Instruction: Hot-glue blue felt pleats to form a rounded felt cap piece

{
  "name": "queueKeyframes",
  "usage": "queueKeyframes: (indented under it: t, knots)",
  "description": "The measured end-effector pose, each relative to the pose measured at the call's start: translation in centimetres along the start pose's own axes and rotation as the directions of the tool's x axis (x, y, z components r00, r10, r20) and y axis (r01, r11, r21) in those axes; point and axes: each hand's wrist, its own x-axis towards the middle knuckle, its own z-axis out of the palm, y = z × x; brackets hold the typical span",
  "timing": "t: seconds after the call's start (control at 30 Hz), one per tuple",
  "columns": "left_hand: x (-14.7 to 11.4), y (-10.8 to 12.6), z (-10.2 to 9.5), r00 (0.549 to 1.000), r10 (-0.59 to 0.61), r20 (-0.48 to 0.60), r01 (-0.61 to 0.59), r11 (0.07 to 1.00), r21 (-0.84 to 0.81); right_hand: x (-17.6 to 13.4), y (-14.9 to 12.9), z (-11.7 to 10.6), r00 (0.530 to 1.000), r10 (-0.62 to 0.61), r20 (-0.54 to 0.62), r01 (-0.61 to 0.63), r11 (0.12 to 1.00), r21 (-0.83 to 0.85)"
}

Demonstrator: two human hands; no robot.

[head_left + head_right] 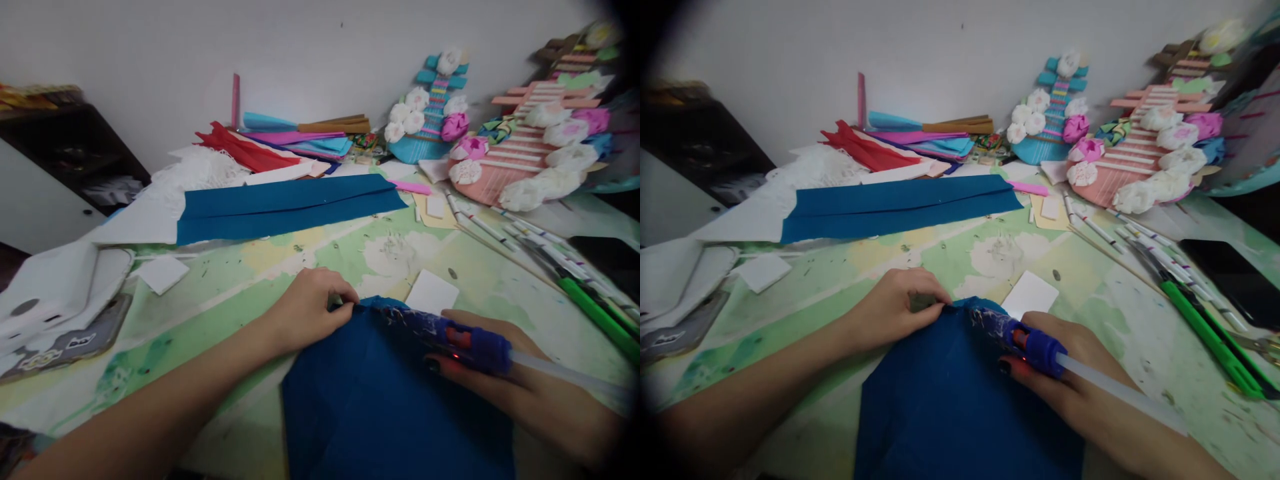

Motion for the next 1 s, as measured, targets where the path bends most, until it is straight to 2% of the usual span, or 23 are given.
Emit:
queueKeyframes:
  t: [0.3,0.63,0.83,1.0]
  knots:
    - [0.04,-0.11,0.23,0.998,0.067,0.0,-0.066,0.997,0.041,0.41,-0.14,0.1,0.999,-0.016,-0.029,0.015,1.0,-0.019]
    - [-0.25,-0.42,0.42,0.971,0.215,0.109,-0.223,0.972,0.073,0.5,0.07,-0.25,1.0,-0.012,-0.016,0.012,1.0,-0.013]
    - [-0.47,-0.7,0.2,0.938,0.293,0.184,-0.317,0.94,0.123,0.52,0.11,-0.58,1.0,-0.008,-0.018,0.007,0.999,-0.047]
    - [-0.64,-0.33,0.04,0.929,0.31,0.2,-0.342,0.927,0.151,0.42,0.02,-0.64,0.999,-0.024,-0.034,0.021,0.995,-0.101]
